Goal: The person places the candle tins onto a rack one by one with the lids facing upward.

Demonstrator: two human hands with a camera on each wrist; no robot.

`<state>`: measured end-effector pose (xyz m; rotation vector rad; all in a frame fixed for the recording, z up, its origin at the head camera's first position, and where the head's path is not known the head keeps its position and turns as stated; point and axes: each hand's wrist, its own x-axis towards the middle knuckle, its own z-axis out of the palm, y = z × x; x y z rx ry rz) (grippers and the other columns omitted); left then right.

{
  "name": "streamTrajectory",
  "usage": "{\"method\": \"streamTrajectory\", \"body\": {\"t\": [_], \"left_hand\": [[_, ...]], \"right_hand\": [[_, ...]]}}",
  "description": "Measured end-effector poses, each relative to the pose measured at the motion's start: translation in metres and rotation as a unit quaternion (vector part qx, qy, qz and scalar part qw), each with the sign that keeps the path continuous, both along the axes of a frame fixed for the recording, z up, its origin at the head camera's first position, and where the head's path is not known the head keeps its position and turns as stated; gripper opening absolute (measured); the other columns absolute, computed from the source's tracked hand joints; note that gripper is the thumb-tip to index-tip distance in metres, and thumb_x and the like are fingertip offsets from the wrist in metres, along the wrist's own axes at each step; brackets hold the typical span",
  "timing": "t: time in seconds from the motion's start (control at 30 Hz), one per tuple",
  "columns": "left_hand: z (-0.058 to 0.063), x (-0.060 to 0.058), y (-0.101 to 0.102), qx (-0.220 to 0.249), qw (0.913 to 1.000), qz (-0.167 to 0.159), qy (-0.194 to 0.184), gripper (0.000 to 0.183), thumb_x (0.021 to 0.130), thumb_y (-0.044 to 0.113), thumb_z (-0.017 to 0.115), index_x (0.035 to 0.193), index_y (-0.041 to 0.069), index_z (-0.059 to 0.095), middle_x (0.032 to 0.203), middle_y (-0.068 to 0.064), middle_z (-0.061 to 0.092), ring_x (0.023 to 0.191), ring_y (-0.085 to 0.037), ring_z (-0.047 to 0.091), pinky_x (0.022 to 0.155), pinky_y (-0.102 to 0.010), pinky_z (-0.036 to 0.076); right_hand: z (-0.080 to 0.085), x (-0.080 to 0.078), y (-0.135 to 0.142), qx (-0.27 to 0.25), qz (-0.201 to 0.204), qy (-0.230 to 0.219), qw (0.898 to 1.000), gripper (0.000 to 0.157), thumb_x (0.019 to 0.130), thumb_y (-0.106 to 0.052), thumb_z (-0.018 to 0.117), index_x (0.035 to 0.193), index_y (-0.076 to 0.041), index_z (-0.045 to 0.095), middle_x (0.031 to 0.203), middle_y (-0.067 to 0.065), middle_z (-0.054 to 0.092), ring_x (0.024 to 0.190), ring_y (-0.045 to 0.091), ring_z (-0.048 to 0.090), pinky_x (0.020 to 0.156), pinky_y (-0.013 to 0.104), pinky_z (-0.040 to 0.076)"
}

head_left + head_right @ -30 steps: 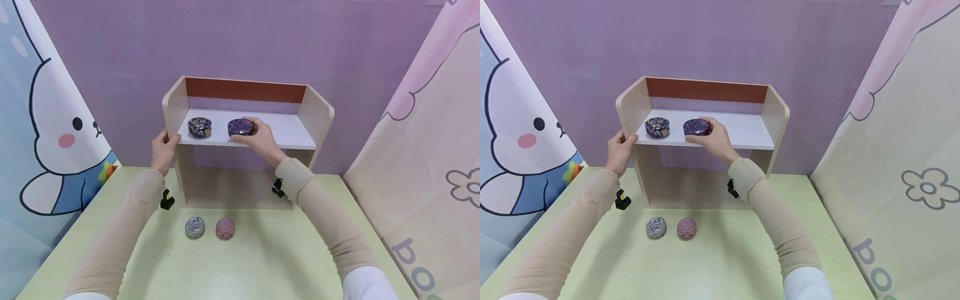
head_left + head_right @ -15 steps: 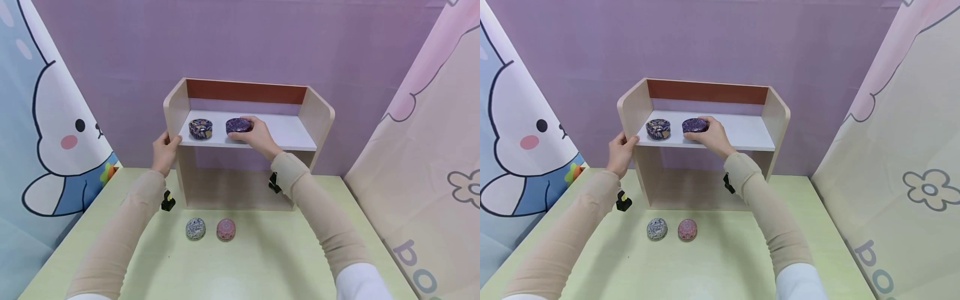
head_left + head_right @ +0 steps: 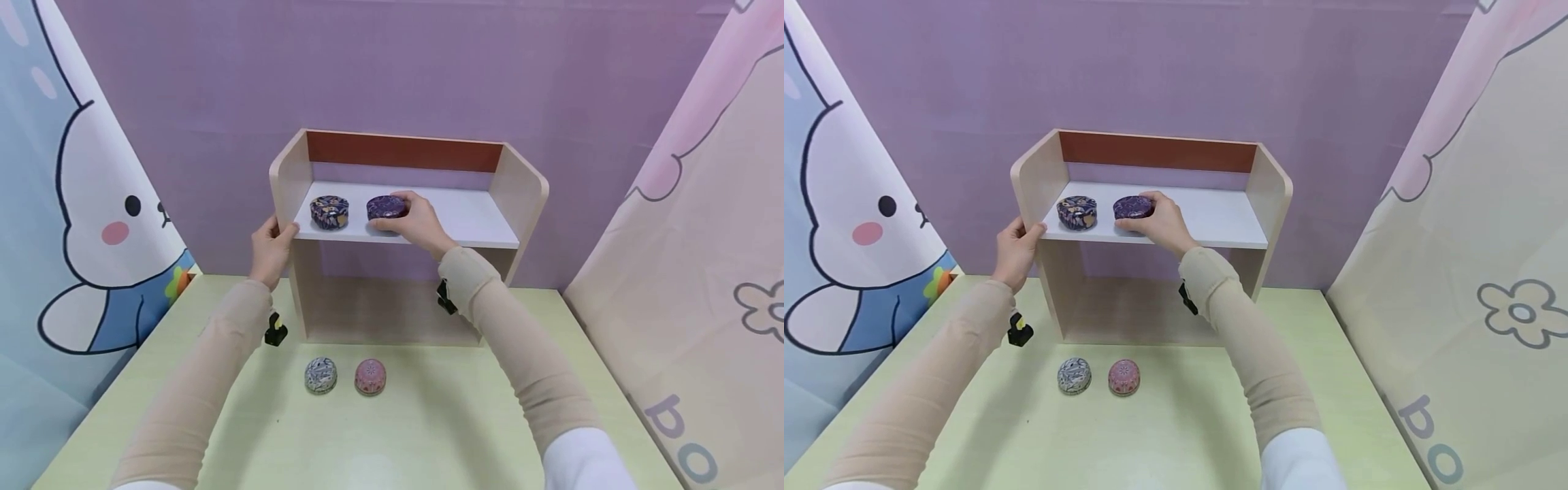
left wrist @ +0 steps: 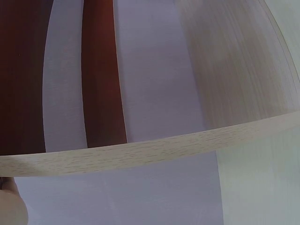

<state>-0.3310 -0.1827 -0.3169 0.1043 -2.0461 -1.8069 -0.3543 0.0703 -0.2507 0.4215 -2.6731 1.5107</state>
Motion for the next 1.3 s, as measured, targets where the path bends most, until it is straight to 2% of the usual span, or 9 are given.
{"method": "streamTrajectory", "body": {"t": [0.43,0.7,1.03,1.3], "left_hand": [[0.001,-0.0008,-0.0005,0.0,1.0,0.005,-0.002,0.045,0.088,0.02,0.052,0.133,0.015,0.049,0.126,-0.013,0.054,0.103,-0.012,0.049,0.094,-0.03,0.04],[0.0008,0.0033,0.0005,0.002,0.9998,-0.001,0.021,0.044,0.087,0.022,0.055,0.13,0.014,0.052,0.123,-0.014,0.056,0.102,-0.014,0.051,0.092,-0.031,0.041],[-0.0002,-0.0006,0.0001,0.005,1.0,-0.004,0.001,0.045,0.089,0.019,0.051,0.133,0.013,0.049,0.127,-0.014,0.054,0.103,-0.012,0.049,0.094,-0.03,0.039],[0.0004,-0.0012,-0.0013,-0.005,1.0,-0.005,-0.006,0.045,0.089,0.022,0.051,0.133,0.013,0.048,0.129,-0.013,0.052,0.106,-0.014,0.049,0.095,-0.033,0.039]], "right_hand": [[-0.0037,-0.0023,-0.0058,-0.005,0.014,0.017,1.0,0.075,0.068,-0.036,0.079,0.13,-0.012,0.045,0.124,0.006,0.053,0.11,0.017,0.053,0.091,0.029,0.045],[-0.0058,-0.0015,-0.0038,0.015,0.02,0.026,0.999,0.076,0.067,-0.037,0.079,0.13,-0.012,0.045,0.121,0.007,0.055,0.105,0.016,0.056,0.087,0.029,0.047],[-0.0048,-0.0017,-0.0008,0.023,0.012,0.014,1.0,0.076,0.066,-0.038,0.08,0.129,-0.013,0.046,0.125,0.005,0.051,0.11,0.018,0.052,0.091,0.032,0.044],[-0.0009,-0.0016,-0.0001,0.036,0.015,-0.006,0.999,0.079,0.069,-0.037,0.078,0.135,-0.013,0.042,0.133,0.005,0.047,0.117,0.019,0.048,0.097,0.033,0.041]]}}
